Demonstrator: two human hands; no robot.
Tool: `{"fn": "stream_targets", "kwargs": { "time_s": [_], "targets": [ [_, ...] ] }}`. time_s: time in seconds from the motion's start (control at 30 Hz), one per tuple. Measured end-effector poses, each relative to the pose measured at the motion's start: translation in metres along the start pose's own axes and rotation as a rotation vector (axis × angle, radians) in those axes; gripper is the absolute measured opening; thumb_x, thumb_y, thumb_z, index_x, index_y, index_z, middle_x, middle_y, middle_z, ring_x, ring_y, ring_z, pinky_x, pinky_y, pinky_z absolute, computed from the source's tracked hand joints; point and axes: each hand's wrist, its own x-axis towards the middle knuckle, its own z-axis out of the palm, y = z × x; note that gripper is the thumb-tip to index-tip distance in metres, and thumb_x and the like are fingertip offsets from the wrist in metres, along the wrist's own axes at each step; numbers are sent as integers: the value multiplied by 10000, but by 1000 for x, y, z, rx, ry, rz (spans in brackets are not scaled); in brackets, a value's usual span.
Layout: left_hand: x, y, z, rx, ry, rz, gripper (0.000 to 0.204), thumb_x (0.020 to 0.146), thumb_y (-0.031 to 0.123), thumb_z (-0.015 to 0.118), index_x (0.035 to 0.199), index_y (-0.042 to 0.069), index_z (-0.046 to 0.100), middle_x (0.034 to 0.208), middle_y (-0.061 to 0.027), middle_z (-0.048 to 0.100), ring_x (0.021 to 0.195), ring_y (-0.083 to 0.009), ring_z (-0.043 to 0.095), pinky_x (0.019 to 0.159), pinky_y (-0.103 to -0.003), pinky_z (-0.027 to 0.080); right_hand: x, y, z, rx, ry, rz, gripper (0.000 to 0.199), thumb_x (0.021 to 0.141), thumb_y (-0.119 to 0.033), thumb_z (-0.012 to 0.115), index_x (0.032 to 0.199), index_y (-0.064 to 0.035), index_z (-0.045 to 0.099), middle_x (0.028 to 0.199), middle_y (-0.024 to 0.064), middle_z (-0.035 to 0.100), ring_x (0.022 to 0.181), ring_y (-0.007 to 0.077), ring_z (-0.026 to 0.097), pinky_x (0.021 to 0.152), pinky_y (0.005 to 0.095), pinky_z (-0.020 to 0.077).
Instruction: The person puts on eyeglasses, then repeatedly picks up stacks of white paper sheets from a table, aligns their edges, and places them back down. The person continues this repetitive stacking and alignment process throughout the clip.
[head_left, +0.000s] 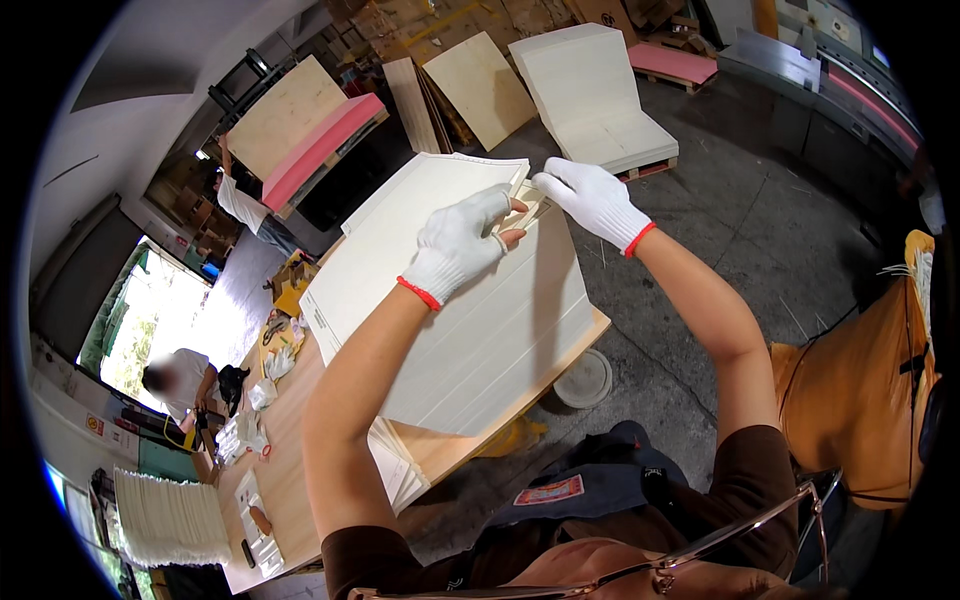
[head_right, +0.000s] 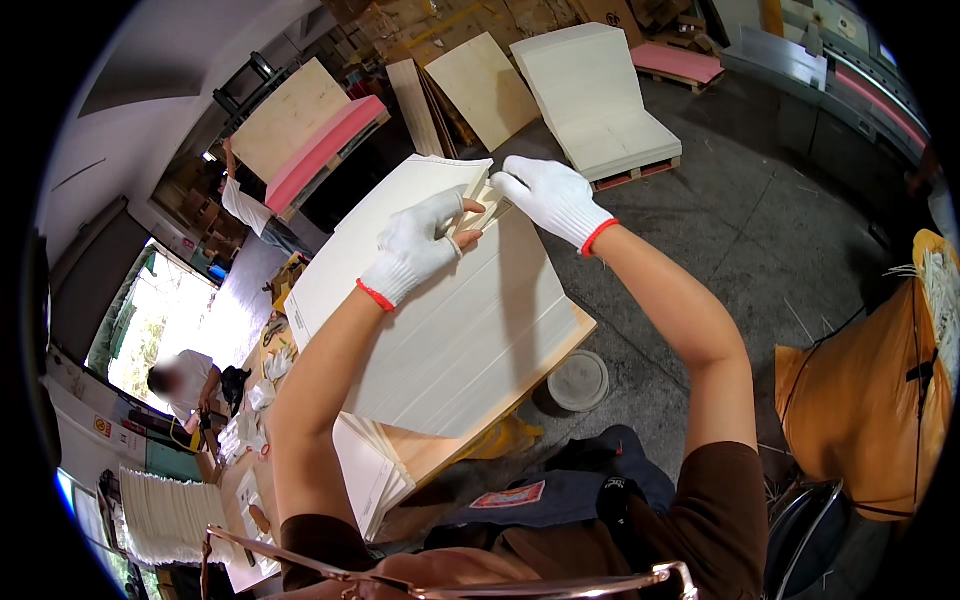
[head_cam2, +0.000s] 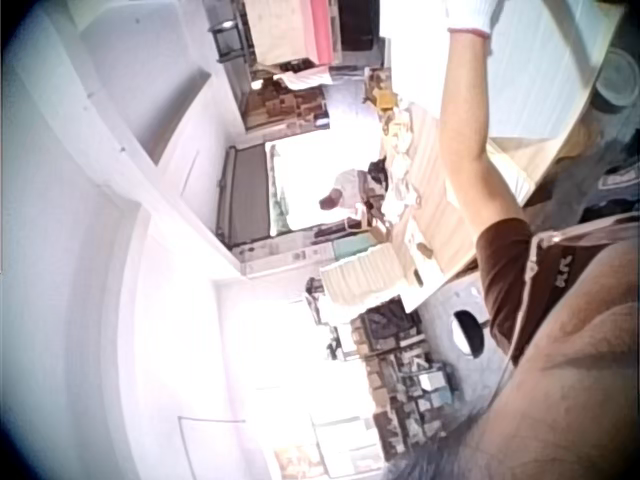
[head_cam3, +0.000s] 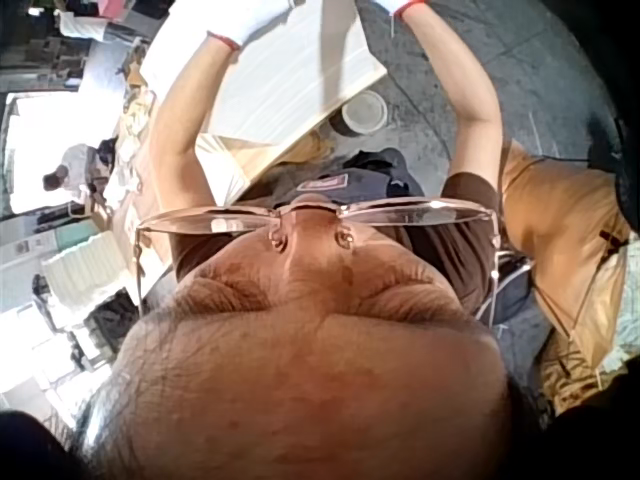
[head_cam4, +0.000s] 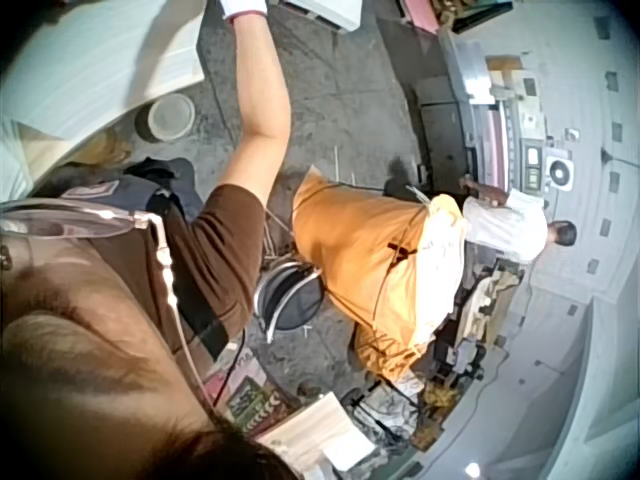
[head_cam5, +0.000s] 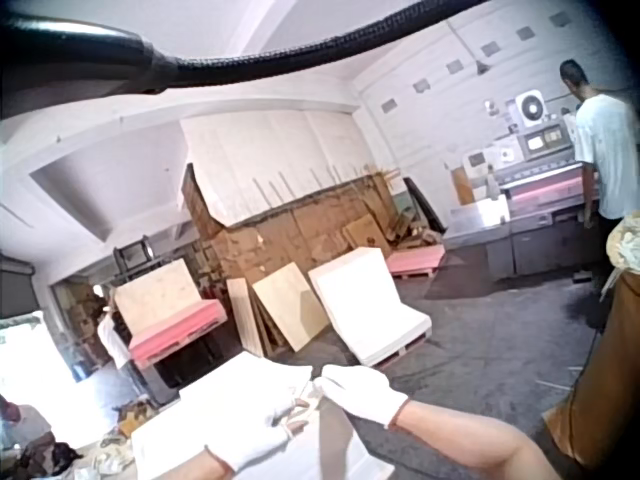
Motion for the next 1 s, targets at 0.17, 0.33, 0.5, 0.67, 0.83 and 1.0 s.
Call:
{"fn": "stream_targets", "kwargs": {
  "time_s": [0.17, 0.33, 0.5, 0.67, 0.83, 1.0],
  "targets": [
    [2, -2, 1, -45, -15, -31, 308, 895, 246, 744, 1199, 217, 704, 837, -65, 723, 684, -154, 677, 694, -343, 517, -6, 8, 4, 93, 24, 43, 426, 998, -489, 435, 981, -104, 618, 868, 169, 657, 867, 365, 645, 751, 465, 474],
    [1, -5, 4, 65, 74, 105, 316, 931, 222, 683, 1247, 221, 689, 844, -67, 726, 671, -173, 687, 709, -342, 527, -7, 25, -10, 211, 18, 152, 533, 995, -542, 412, 982, -59, 638, 932, 158, 684, 894, 359, 653, 807, 439, 479],
    [-6, 7, 0, 48, 68, 20, 372, 946, 232, 639, 1317, 239, 641, 860, -59, 731, 735, -215, 705, 732, -357, 532, -8, 1, -6, -105, -152, 63, 591, 945, -630, 440, 981, -91, 680, 914, 147, 693, 898, 330, 673, 770, 436, 501],
    [13, -9, 5, 239, 90, -15, 406, 927, 323, 640, 1332, 294, 615, 1017, -80, 747, 877, -293, 718, 728, -428, 543, -1, 5, -3, -319, -73, -176, 555, 942, -616, 470, 976, -110, 695, 858, 128, 682, 840, 317, 672, 724, 438, 525],
    [33, -14, 8, 324, 81, -90, 405, 918, 367, 658, 1309, 266, 628, 1110, -90, 736, 974, -320, 702, 795, -428, 537, 9, -1, -14, -427, 16, -382, 447, 987, -514, 489, 1008, -103, 663, 892, 131, 672, 861, 326, 667, 734, 427, 519],
    [29, -18, 0, 138, 30, -100, 405, 940, 363, 638, 1315, 212, 635, 1179, -132, 715, 1037, -300, 688, 860, -389, 524, 23, -8, 9, 167, -53, -113, 525, 999, -553, 406, 1103, -98, 647, 932, 143, 693, 897, 344, 662, 820, 422, 498]
  ]
}}
